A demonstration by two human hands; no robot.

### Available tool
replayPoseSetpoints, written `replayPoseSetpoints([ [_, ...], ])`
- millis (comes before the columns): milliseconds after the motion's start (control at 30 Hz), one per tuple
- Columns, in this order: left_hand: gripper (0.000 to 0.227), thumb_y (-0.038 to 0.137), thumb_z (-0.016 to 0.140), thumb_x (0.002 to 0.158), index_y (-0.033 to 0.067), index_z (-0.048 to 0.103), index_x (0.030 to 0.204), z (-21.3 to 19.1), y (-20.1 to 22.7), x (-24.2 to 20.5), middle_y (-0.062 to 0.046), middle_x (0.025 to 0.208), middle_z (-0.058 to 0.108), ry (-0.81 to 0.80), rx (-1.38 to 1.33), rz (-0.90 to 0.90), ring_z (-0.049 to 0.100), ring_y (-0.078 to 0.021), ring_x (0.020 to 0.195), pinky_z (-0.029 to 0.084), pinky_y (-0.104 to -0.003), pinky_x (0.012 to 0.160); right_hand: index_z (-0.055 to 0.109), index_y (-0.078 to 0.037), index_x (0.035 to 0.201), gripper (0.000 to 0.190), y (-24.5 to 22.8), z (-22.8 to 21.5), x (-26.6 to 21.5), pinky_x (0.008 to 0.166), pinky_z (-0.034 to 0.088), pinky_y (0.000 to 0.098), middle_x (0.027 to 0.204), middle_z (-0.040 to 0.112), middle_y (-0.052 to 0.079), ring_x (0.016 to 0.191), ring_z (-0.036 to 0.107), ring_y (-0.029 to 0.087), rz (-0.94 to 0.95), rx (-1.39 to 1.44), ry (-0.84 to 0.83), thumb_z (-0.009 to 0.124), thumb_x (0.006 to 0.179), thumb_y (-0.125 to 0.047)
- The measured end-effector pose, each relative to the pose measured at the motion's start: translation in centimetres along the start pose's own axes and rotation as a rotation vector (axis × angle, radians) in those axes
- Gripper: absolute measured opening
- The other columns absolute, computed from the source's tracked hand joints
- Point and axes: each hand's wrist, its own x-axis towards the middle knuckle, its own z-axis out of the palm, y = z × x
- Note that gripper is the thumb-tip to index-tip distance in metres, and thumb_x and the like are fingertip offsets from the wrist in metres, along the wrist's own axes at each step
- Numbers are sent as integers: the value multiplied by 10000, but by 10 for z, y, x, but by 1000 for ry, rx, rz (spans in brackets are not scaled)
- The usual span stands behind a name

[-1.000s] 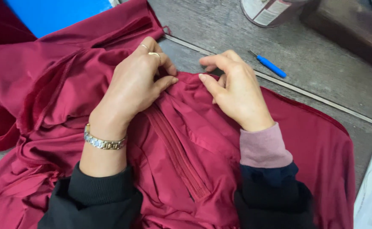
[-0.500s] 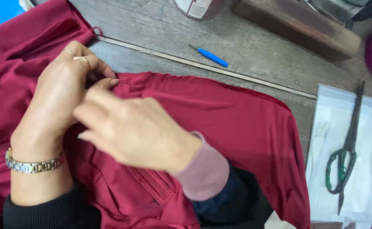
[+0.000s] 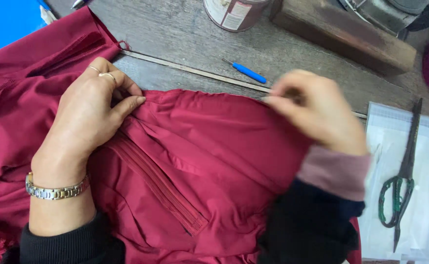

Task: Folding and aligning the edge of a red garment on a work table

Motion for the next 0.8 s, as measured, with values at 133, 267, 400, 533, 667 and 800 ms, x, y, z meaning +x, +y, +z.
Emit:
replayPoseSetpoints([
  [133, 43, 174, 717, 867, 144, 690, 882, 1, 2, 1, -56, 973, 542, -4, 38, -17, 578, -228, 784, 463, -389, 667, 677, -122, 904, 90, 46, -15, -27, 689, 410, 251, 909, 621, 3, 740, 538, 108, 447, 57, 72, 722, 832, -150],
  [267, 45, 155, 721, 857, 138, 686, 879, 3, 2, 2, -60, 973, 552, -11, 33, -17, 589, -231, 800, 463, -381, 693, 664, -172, 903, 162, 45, -8, -17, 760, 380, 247, 946, 558, 6, 832, 529, 128, 267, 20, 57, 770, 806, -248],
  [400, 61, 186, 725, 880, 142, 685, 894, 4, 2, 1, -43, 954, 537, -7, 58, -41, 560, -214, 775, 451, -377, 669, 668, -195, 908, 150, 42, 6, -1, 765, 421, 290, 931, 514, 25, 850, 551, 154, 283, -41, -51, 742, 778, -208],
  [533, 55, 188, 723, 882, 147, 690, 900, 1, 7, 1, -24, 975, 540, -34, 56, -108, 563, -201, 806, 459, -379, 669, 682, -199, 865, 102, 45, 11, 3, 756, 422, 292, 914, 517, 8, 832, 556, 148, 320, -47, -79, 690, 774, -154],
  [667, 39, 170, 715, 877, 150, 692, 901, 2, 4, 1, -35, 973, 539, -21, 52, -83, 562, -213, 796, 450, -383, 686, 683, -198, 864, 110, 47, 11, 3, 763, 421, 296, 912, 530, 9, 829, 560, 148, 299, -53, -67, 686, 764, -153],
  [800, 54, 178, 720, 885, 140, 687, 904, 3, 3, 0, -36, 974, 542, -14, 51, -70, 566, -210, 794, 456, -381, 673, 681, -200, 866, 105, 46, 11, 3, 774, 416, 286, 913, 517, 4, 836, 549, 140, 324, -39, -72, 686, 773, -153],
])
